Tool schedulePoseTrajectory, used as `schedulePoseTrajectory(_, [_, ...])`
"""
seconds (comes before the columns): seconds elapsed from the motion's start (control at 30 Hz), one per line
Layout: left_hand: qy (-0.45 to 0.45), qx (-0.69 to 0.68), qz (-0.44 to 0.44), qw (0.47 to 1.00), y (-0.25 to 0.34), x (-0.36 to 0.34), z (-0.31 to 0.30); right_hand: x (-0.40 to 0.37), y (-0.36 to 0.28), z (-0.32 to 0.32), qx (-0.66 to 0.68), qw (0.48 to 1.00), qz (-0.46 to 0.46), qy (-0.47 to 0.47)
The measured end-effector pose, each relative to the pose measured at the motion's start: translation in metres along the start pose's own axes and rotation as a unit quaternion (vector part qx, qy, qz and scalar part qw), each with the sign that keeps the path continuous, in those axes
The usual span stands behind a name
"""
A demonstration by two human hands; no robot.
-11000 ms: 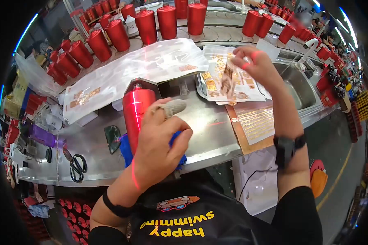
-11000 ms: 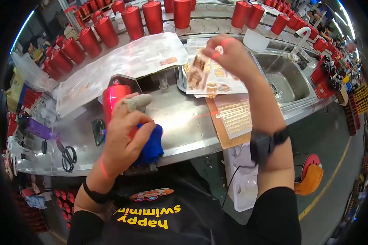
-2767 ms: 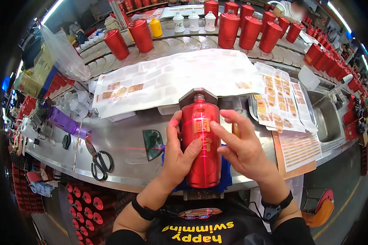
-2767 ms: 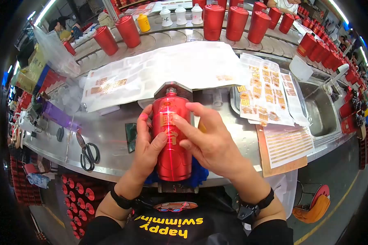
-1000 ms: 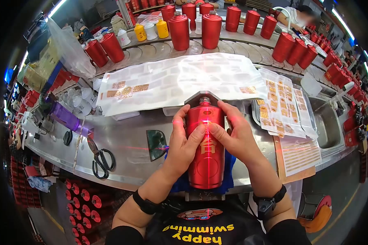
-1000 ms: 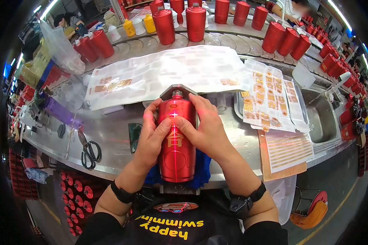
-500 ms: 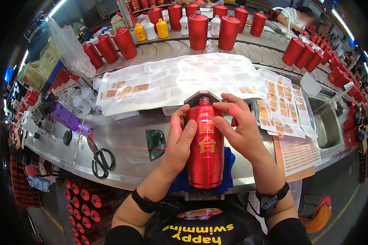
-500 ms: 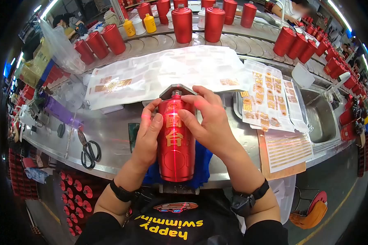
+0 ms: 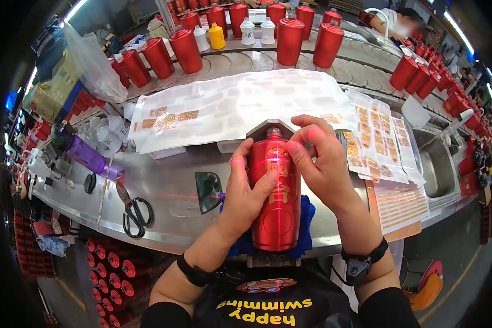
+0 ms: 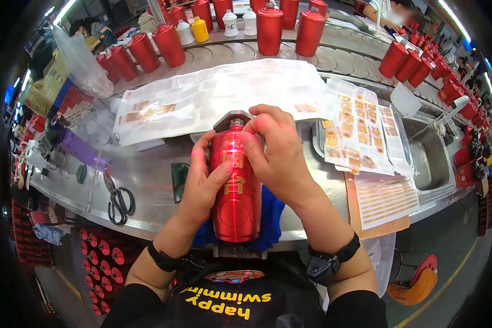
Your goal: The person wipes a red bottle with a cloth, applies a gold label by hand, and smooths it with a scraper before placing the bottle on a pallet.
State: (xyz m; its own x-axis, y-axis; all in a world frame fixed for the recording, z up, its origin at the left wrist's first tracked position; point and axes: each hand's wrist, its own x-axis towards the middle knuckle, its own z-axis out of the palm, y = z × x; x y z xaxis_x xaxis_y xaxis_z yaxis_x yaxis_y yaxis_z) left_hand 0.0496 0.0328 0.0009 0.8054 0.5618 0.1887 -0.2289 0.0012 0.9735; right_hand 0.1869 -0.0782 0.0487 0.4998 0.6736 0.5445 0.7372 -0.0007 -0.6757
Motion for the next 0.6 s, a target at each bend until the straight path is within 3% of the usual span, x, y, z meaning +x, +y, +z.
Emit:
schedulePoseTrajectory(0.1, [0.006,-0.015,-0.011,1.000,-0.001,0.000,-0.001,-0.002,0.011,0.004,-0.049,0.998,-0.025,-0.005])
schedulePoseTrajectory(0.17, [0.008,-0.081,-0.027,0.996,0.000,0.001,-0.002,-0.003,0.009,0.004,0.003,1.000,0.013,0.009])
schedulePoseTrajectory(0.33, [-0.001,-0.029,-0.032,0.999,-0.001,0.009,-0.003,-0.014,0.016,0.001,0.143,0.987,0.045,0.060])
schedulePoseTrajectory(0.47, [0.000,-0.017,-0.036,0.999,0.004,0.014,-0.002,-0.018,0.011,-0.022,0.284,0.951,0.124,-0.006])
schedulePoseTrajectory(0.6, [0.005,-0.019,-0.046,0.999,0.007,0.017,0.001,-0.020,0.016,-0.032,0.349,0.920,0.179,-0.013])
